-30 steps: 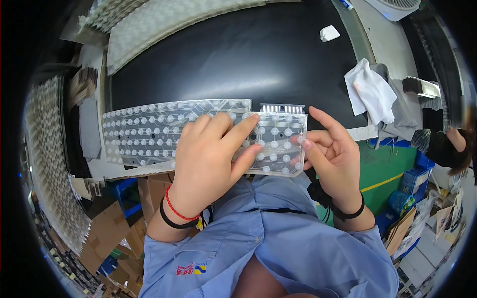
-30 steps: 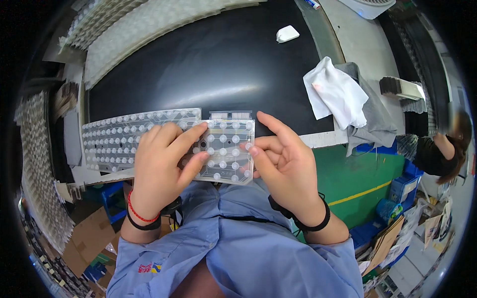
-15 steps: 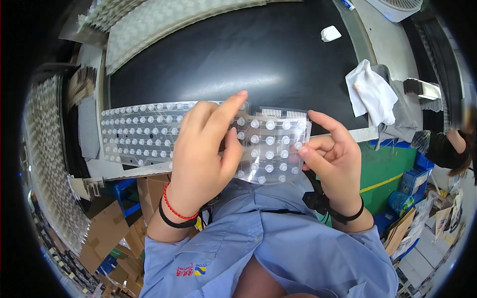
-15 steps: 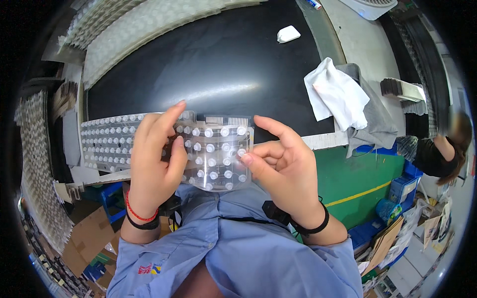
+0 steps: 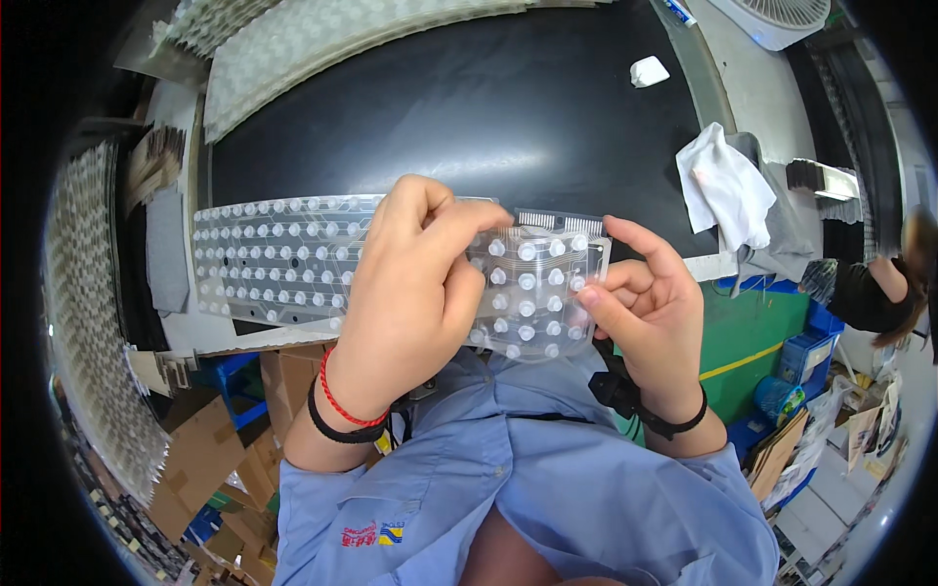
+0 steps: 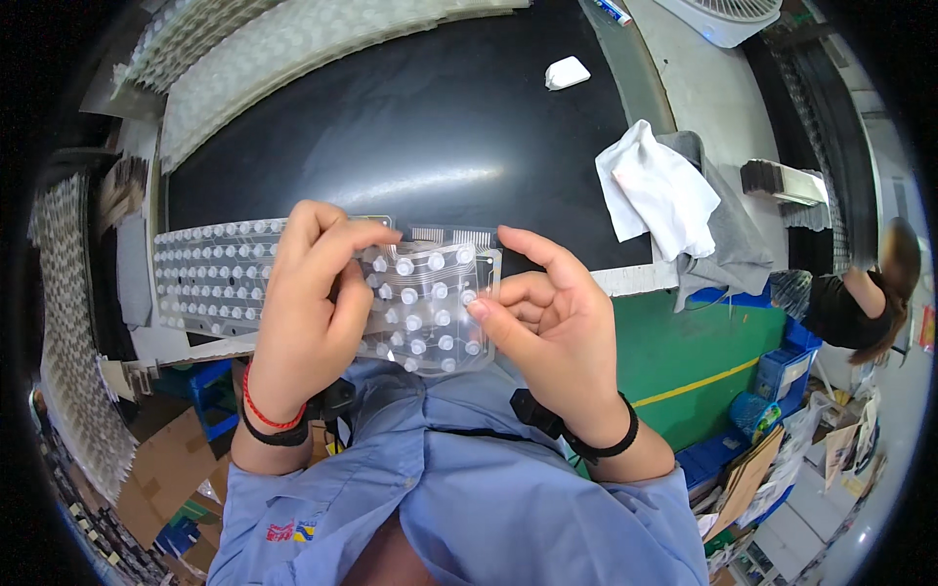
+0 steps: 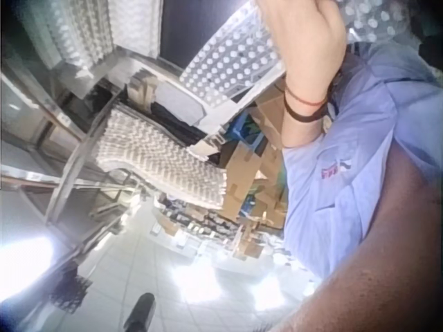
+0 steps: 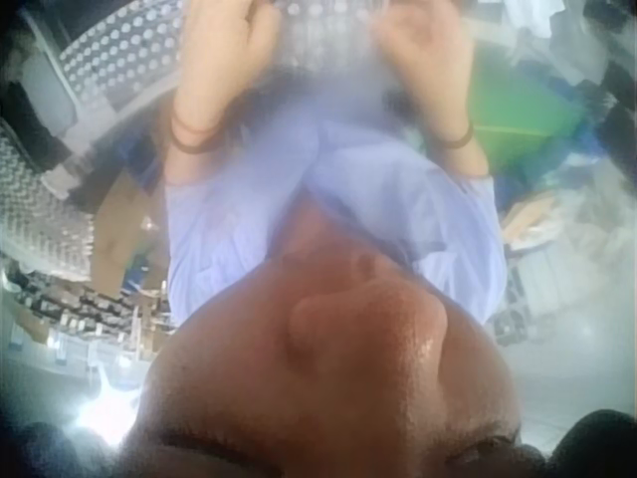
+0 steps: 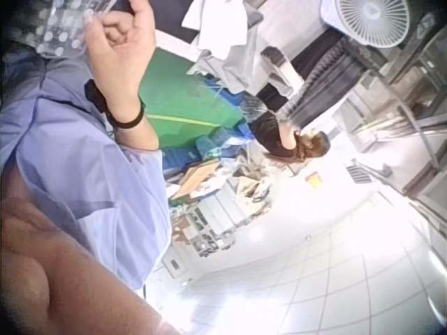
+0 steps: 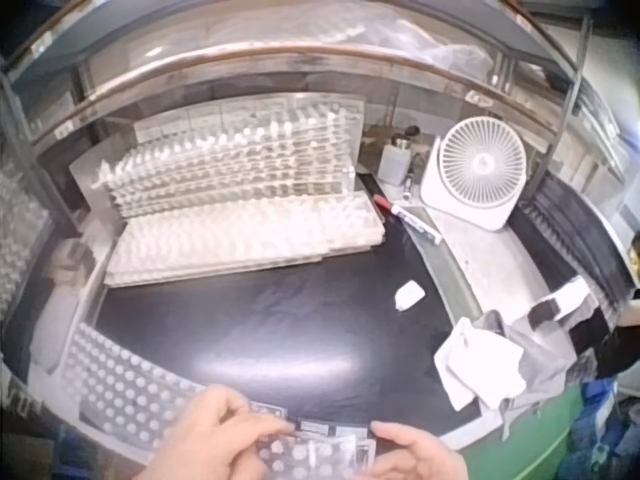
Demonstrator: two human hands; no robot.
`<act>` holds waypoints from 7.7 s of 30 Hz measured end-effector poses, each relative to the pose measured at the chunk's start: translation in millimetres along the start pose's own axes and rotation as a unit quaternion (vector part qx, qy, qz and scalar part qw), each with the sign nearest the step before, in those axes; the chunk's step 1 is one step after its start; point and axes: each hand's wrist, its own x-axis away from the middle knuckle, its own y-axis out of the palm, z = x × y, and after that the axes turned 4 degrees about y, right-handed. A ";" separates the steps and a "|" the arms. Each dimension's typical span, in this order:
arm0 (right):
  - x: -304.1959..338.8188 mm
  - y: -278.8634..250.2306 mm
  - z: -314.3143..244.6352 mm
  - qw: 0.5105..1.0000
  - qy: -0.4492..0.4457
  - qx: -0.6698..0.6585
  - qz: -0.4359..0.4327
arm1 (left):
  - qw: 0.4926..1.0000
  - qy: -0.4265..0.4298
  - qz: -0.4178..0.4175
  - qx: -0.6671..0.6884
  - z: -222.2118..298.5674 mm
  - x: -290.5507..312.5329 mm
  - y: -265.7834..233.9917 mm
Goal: Inspecting and layering keyboard membrane circuits and plastic sheets at an assembly workstation.
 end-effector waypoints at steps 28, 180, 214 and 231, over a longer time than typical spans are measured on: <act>-159.9 -69.0 -110.3 0.665 -0.281 0.692 -0.005 | 0.973 -0.003 0.114 0.199 -20.5 14.4 -0.2; -27.3 -12.6 -45.7 0.742 -0.347 0.569 -0.072 | 0.988 0.011 0.070 0.136 -24.7 17.4 1.9; -101.3 -61.6 -97.8 0.661 -0.406 0.616 0.138 | 0.985 -0.013 0.043 0.166 -20.6 20.6 -0.5; -49.3 2.4 -54.7 0.655 -0.370 0.653 -0.094 | 0.986 0.016 0.066 0.154 -25.1 23.1 -3.9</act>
